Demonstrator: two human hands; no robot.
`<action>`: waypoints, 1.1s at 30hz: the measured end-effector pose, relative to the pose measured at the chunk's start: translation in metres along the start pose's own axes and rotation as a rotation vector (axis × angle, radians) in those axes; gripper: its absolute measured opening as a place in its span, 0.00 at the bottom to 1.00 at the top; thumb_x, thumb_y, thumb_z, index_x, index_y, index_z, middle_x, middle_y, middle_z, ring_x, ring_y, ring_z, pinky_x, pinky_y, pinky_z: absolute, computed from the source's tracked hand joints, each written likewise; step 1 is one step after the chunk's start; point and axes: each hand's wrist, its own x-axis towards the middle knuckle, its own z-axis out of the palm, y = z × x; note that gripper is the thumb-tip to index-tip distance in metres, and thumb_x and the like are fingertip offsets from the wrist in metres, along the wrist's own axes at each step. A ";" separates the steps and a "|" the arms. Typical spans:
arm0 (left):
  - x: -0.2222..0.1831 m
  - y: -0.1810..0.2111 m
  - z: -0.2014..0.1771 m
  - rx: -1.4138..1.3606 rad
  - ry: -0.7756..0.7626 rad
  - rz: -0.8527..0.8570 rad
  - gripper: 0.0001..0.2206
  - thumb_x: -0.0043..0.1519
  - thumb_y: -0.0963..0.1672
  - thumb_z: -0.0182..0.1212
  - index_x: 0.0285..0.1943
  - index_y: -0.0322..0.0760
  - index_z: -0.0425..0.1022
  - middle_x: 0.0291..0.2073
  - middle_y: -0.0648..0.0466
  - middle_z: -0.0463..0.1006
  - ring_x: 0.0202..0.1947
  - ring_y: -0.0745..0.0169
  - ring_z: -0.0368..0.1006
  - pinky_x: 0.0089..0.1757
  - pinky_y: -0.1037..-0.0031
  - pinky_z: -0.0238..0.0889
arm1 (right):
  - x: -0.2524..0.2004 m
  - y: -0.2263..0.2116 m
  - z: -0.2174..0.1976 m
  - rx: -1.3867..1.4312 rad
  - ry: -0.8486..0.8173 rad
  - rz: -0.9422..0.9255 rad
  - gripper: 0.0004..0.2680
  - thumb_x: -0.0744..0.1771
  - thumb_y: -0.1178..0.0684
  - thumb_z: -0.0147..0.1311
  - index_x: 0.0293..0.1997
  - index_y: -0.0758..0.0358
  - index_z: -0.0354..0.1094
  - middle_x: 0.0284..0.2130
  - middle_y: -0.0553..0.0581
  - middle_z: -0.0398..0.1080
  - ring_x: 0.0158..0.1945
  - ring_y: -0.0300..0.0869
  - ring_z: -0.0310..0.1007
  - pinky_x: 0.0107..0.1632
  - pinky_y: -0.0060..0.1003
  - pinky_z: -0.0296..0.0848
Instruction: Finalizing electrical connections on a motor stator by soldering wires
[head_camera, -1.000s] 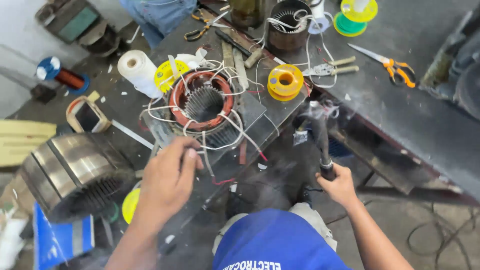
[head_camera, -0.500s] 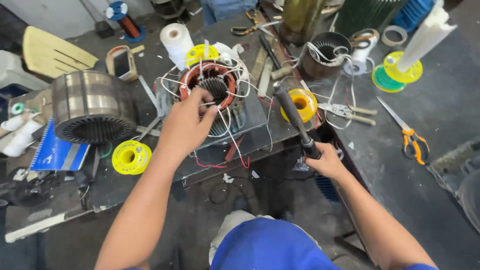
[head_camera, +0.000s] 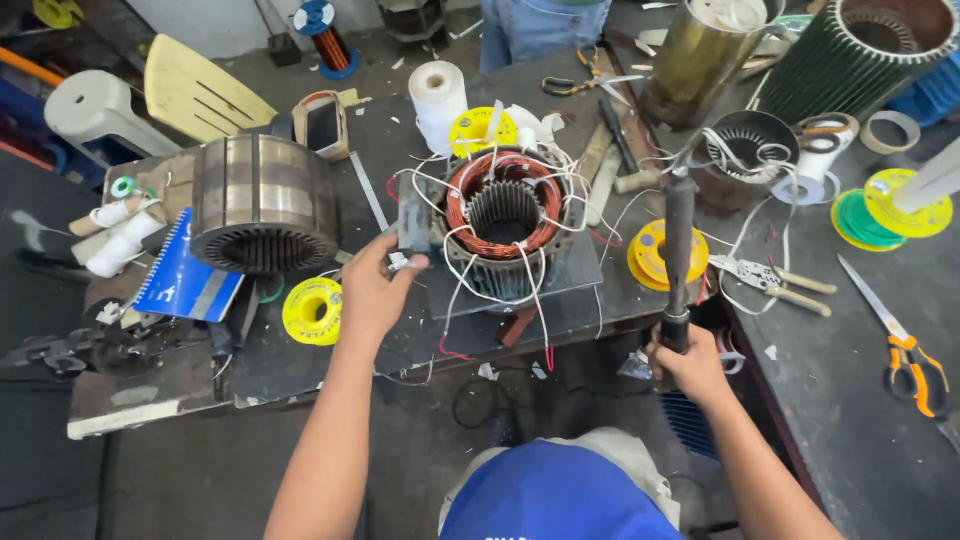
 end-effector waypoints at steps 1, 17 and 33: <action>0.005 -0.013 0.005 0.000 0.000 -0.003 0.19 0.53 0.46 0.75 0.52 0.35 0.78 0.40 0.42 0.80 0.41 0.39 0.76 0.44 0.60 0.69 | 0.004 0.005 0.001 -0.002 -0.002 0.002 0.02 0.58 0.65 0.56 0.24 0.68 0.68 0.06 0.65 0.63 0.09 0.49 0.66 0.16 0.40 0.66; 0.008 0.108 -0.021 0.279 0.042 -0.172 0.07 0.63 0.44 0.62 0.48 0.40 0.74 0.34 0.46 0.77 0.41 0.39 0.74 0.46 0.53 0.63 | 0.050 0.022 -0.080 -0.155 -0.264 -0.035 0.02 0.56 0.65 0.59 0.22 0.68 0.72 0.05 0.61 0.64 0.11 0.43 0.65 0.20 0.35 0.65; 0.018 0.177 -0.059 0.043 -0.500 0.213 0.10 0.69 0.40 0.43 0.47 0.37 0.73 0.35 0.45 0.72 0.41 0.44 0.72 0.45 0.58 0.65 | 0.006 0.075 -0.062 -0.243 -0.207 -0.117 0.03 0.52 0.66 0.59 0.19 0.68 0.70 0.10 0.54 0.64 0.21 0.39 0.61 0.25 0.37 0.62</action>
